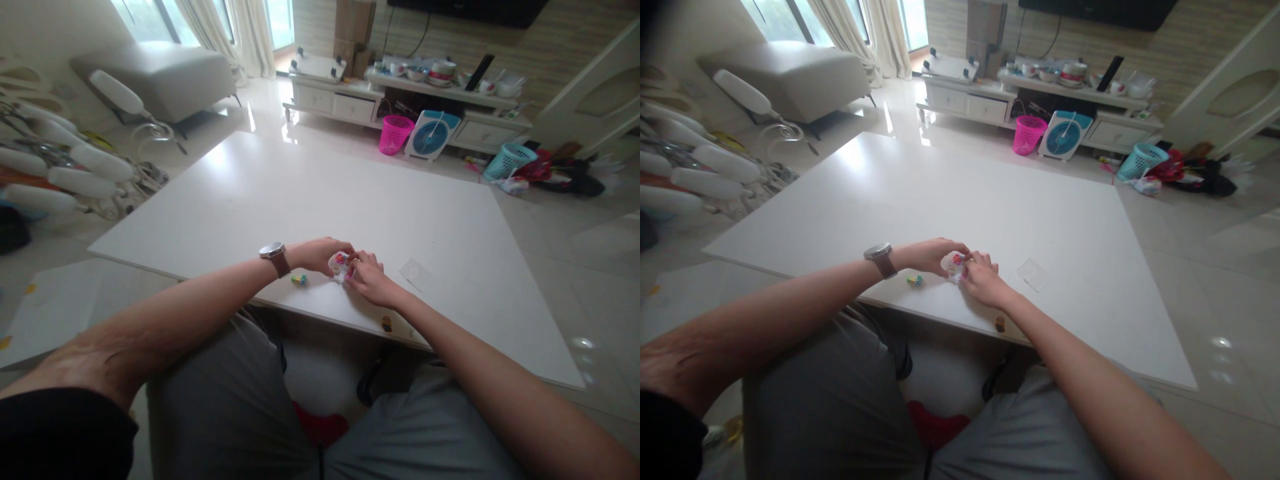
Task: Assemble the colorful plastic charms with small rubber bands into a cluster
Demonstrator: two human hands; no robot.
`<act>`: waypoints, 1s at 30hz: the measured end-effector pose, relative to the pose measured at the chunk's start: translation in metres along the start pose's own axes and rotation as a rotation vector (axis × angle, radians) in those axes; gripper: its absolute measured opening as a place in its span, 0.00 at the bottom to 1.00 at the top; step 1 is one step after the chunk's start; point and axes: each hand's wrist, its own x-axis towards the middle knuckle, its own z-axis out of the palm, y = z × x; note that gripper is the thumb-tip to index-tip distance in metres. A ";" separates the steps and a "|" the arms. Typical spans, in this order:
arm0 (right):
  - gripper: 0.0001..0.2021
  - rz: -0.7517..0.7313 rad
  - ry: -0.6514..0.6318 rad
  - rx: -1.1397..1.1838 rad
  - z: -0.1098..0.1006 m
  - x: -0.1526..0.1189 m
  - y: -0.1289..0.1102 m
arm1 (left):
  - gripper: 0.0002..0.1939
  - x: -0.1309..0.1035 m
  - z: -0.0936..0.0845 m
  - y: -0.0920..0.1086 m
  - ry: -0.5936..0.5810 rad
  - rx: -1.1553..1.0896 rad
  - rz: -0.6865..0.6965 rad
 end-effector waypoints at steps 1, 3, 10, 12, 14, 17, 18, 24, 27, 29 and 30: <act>0.09 0.010 0.022 0.023 -0.001 0.001 0.001 | 0.27 0.000 0.000 0.000 0.008 -0.005 0.010; 0.09 0.032 0.086 0.085 -0.003 0.003 0.004 | 0.27 0.000 -0.002 0.001 0.044 -0.004 0.034; 0.10 0.057 0.230 0.440 -0.001 0.011 0.025 | 0.10 0.006 -0.009 0.010 0.146 -0.020 0.092; 0.12 0.070 0.230 0.512 0.000 0.012 0.026 | 0.09 0.007 -0.009 0.013 0.128 -0.017 0.105; 0.13 0.089 0.229 0.562 0.001 0.013 0.026 | 0.09 0.007 -0.008 0.016 0.124 -0.008 0.106; 0.16 0.132 0.232 0.613 0.001 0.013 0.024 | 0.08 0.006 -0.007 0.017 0.135 0.012 0.103; 0.16 0.142 0.235 0.628 0.000 0.013 0.024 | 0.08 0.006 -0.007 0.017 0.140 0.019 0.098; 0.19 0.146 0.246 0.702 -0.001 0.014 0.022 | 0.08 0.007 -0.006 0.015 0.153 0.050 0.078; 0.20 0.159 0.237 0.742 -0.002 0.015 0.020 | 0.07 0.009 -0.004 0.012 0.163 0.041 0.084; 0.20 0.160 0.241 0.751 -0.003 0.015 0.019 | 0.08 0.009 -0.004 0.010 0.169 0.032 0.089; 0.20 0.160 0.244 0.752 -0.004 0.014 0.019 | 0.08 0.010 -0.004 0.010 0.170 0.029 0.091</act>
